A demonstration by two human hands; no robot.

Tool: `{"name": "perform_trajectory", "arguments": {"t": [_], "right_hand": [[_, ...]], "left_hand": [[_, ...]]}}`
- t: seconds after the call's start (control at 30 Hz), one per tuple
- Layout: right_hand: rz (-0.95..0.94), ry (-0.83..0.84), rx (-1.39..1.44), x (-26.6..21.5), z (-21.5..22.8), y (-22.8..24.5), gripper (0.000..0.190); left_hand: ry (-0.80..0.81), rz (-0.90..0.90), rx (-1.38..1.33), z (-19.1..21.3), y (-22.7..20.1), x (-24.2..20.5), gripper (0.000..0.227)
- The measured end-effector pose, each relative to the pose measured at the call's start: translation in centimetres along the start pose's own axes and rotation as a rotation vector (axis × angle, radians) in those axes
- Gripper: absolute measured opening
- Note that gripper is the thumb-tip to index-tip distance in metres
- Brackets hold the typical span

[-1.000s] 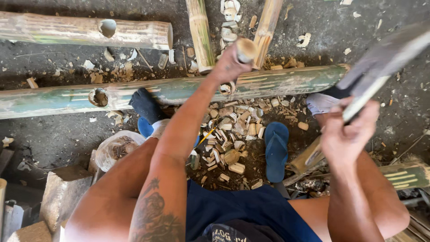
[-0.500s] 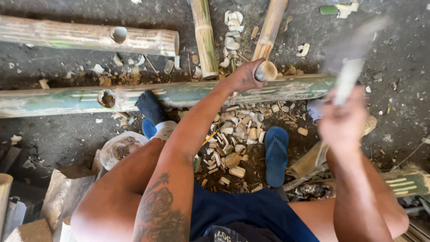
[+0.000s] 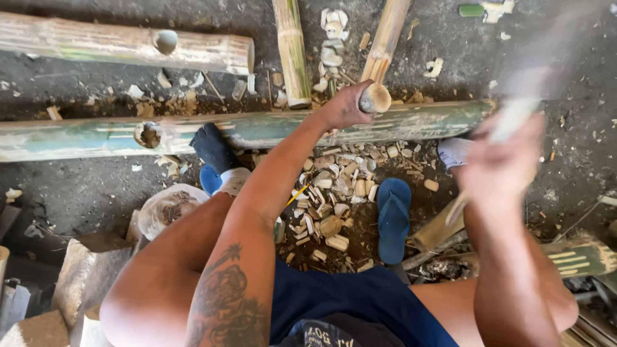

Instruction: The person sits on the ground and uses a chisel and hammer to carve a hole into a bamboo pole. They repeatedly strike the chisel, clear debris, and occasionally check the fit of a smaller bamboo piece into the carved hole.

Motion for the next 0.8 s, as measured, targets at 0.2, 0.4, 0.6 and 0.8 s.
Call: {"name": "perform_trajectory", "arguments": {"t": [0.2, 0.4, 0.6, 0.8], "right_hand": [[-0.1, -0.185, -1.282, 0.6, -1.2, -5.9, 0.032], [-0.241, 0.121, -1.717, -2.5, 6.0, -16.5, 0.046], [-0.048, -0.12, -1.362, -2.9, 9.3, -13.1, 0.019], [-0.173, -0.109, -1.258, -3.3, 7.0, -14.2, 0.011]], "left_hand": [[0.039, 0.042, -0.005, -1.1, 1.7, -0.3, 0.073], [-0.049, -0.084, 0.123, -0.3, 2.3, -3.8, 0.067], [0.563, -0.15, 0.343, -4.0, 1.7, -5.8, 0.07], [-0.403, 0.253, -0.447, 10.4, 5.1, -2.7, 0.069]]}}
Point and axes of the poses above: each hand's wrist, its own x-axis towards the middle knuckle, its own z-axis out of the back of the hand, y = z × x, the point moved 7 cm from there along x, towards the middle knuckle, and after that the axes turned 14 degrees about x, right-handed, at the moved point
